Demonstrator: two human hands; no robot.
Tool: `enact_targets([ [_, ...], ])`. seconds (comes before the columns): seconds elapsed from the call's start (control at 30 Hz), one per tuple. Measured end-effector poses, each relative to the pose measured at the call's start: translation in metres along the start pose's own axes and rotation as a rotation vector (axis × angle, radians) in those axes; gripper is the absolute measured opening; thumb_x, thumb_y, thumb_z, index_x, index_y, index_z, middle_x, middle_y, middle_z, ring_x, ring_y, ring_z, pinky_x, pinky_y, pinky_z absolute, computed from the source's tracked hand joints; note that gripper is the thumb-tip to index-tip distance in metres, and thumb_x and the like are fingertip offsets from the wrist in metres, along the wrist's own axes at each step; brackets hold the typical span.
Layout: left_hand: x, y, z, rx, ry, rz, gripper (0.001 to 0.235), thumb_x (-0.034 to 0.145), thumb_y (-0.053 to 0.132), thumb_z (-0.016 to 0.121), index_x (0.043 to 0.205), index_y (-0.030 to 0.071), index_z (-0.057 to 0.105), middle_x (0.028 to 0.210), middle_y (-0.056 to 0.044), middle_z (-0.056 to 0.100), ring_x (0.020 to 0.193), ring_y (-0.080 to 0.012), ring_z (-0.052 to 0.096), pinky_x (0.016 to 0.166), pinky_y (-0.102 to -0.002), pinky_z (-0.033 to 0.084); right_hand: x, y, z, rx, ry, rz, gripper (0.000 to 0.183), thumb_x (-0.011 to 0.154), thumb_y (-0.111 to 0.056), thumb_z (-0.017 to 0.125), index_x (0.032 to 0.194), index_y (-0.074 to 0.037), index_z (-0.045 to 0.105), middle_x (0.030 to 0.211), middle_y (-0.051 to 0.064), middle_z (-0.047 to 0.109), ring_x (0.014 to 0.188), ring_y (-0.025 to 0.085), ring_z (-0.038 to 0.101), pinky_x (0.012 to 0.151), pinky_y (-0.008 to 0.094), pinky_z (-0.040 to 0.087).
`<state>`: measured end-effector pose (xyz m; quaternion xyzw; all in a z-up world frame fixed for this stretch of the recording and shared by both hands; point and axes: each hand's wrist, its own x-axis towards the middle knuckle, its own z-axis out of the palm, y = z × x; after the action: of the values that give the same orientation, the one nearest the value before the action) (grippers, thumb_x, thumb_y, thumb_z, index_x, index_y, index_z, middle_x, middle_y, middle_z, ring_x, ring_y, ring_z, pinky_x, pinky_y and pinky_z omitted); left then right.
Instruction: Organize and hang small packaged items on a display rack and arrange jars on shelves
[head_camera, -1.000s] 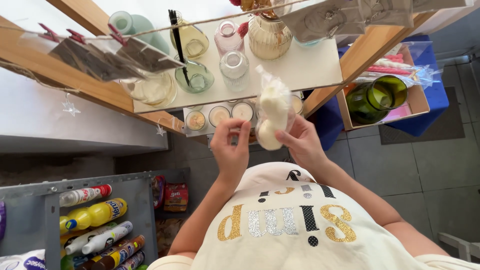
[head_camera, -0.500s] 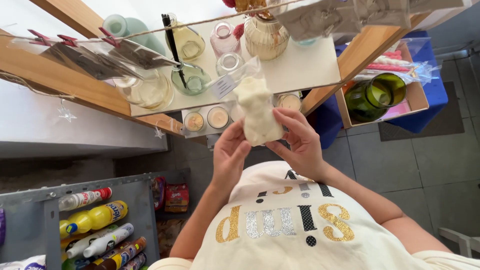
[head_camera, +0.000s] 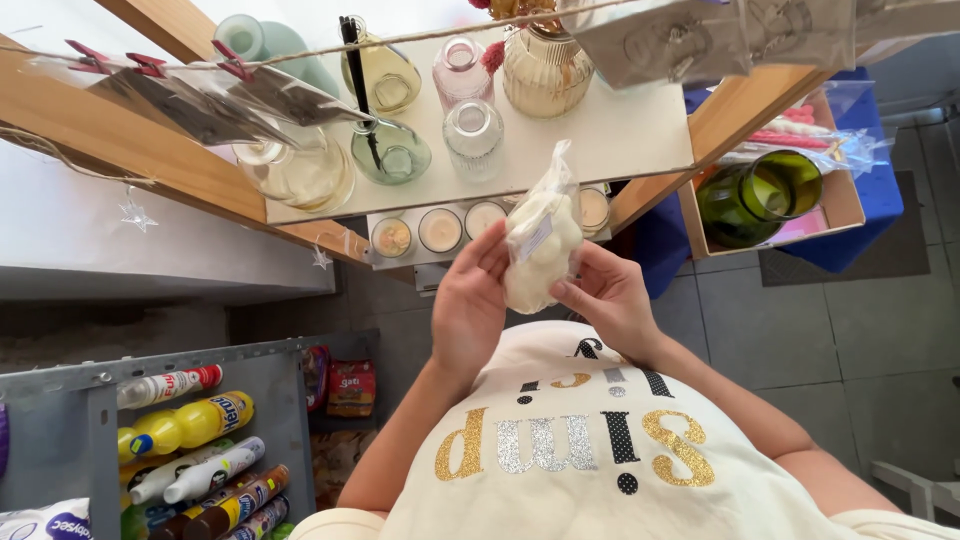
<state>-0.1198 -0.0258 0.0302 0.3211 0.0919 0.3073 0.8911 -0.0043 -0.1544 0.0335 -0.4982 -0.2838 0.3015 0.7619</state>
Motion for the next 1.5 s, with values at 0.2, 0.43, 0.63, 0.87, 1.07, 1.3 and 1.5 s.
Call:
enact_targets([
  [0.2, 0.020, 0.001, 0.004, 0.050, 0.096, -0.148, 0.050, 0.111, 0.024, 0.042, 0.148, -0.010, 0.047, 0.140, -0.024, 0.061, 0.126, -0.0297, 0.062, 0.109, -0.043, 0.050, -0.002, 0.009, -0.001, -0.008, -0.084, 0.052, 0.059, 0.066, 0.008, 0.093, 0.118, 0.010, 0.064, 0.101, 0.014, 0.072, 0.091, 0.017, 0.071, 0.079, 0.035, 0.063],
  [0.43, 0.020, -0.002, 0.014, 0.029, -0.028, -0.282, 0.043, 0.105, 0.024, 0.053, 0.136, -0.004, 0.061, 0.129, -0.021, 0.068, 0.111, -0.0173, 0.071, 0.100, -0.035, 0.055, 0.001, -0.005, 0.006, -0.282, -0.039, 0.025, 0.067, 0.061, -0.008, 0.101, 0.115, 0.003, 0.064, 0.100, 0.013, 0.073, 0.092, 0.014, 0.067, 0.087, 0.034, 0.058],
  [0.63, 0.021, -0.003, 0.017, 0.019, 0.052, -0.272, 0.032, 0.100, 0.018, 0.062, 0.120, -0.006, 0.069, 0.106, -0.021, 0.075, 0.096, -0.0235, 0.076, 0.085, -0.037, 0.061, 0.004, -0.007, 0.007, -0.272, -0.028, -0.129, 0.056, 0.072, -0.007, 0.094, 0.117, 0.007, 0.065, 0.121, 0.019, 0.062, 0.106, 0.023, 0.069, 0.092, 0.039, 0.058],
  [0.87, 0.036, -0.032, -0.033, -0.094, 0.028, -0.401, 0.045, 0.085, -0.002, 0.063, 0.130, -0.009, 0.060, 0.125, -0.032, 0.065, 0.109, -0.0450, 0.070, 0.092, -0.054, 0.059, 0.008, -0.019, 0.010, -0.507, -0.179, -0.397, 0.046, 0.076, -0.015, 0.091, 0.115, 0.000, 0.073, 0.128, 0.021, 0.058, 0.118, 0.035, 0.065, 0.097, 0.045, 0.055],
  [1.07, 0.050, -0.074, -0.072, -0.542, -0.460, -0.333, 0.029, 0.089, 0.006, 0.076, 0.109, -0.011, 0.063, 0.151, -0.033, 0.048, 0.144, -0.0474, 0.043, 0.106, -0.053, 0.052, 0.013, -0.032, 0.008, -0.375, -0.355, -0.376, 0.044, 0.088, -0.028, 0.080, 0.121, 0.001, 0.072, 0.123, 0.022, 0.062, 0.120, 0.038, 0.063, 0.105, 0.049, 0.049],
  [1.3, 0.006, -0.059, -0.040, -0.721, -0.391, -0.231, 0.032, 0.086, 0.013, 0.081, 0.100, -0.010, 0.063, 0.172, -0.017, 0.015, 0.157, -0.0360, 0.020, 0.117, -0.055, 0.046, -0.019, 0.000, -0.025, 0.028, -0.168, 0.301, 0.040, 0.101, -0.019, 0.057, 0.124, 0.012, 0.066, 0.111, 0.024, 0.072, 0.094, 0.028, 0.073, 0.079, 0.042, 0.062],
  [1.5, 0.004, -0.043, -0.037, -0.573, -0.249, -0.260, 0.021, 0.098, 0.014, 0.070, 0.107, -0.003, 0.063, 0.173, -0.013, 0.012, 0.158, -0.0325, 0.021, 0.117, -0.036, 0.050, -0.026, 0.002, -0.022, 0.150, -0.125, 0.476, 0.049, 0.092, -0.006, 0.068, 0.136, 0.011, 0.056, 0.116, 0.022, 0.071, 0.098, 0.028, 0.073, 0.081, 0.045, 0.064],
])
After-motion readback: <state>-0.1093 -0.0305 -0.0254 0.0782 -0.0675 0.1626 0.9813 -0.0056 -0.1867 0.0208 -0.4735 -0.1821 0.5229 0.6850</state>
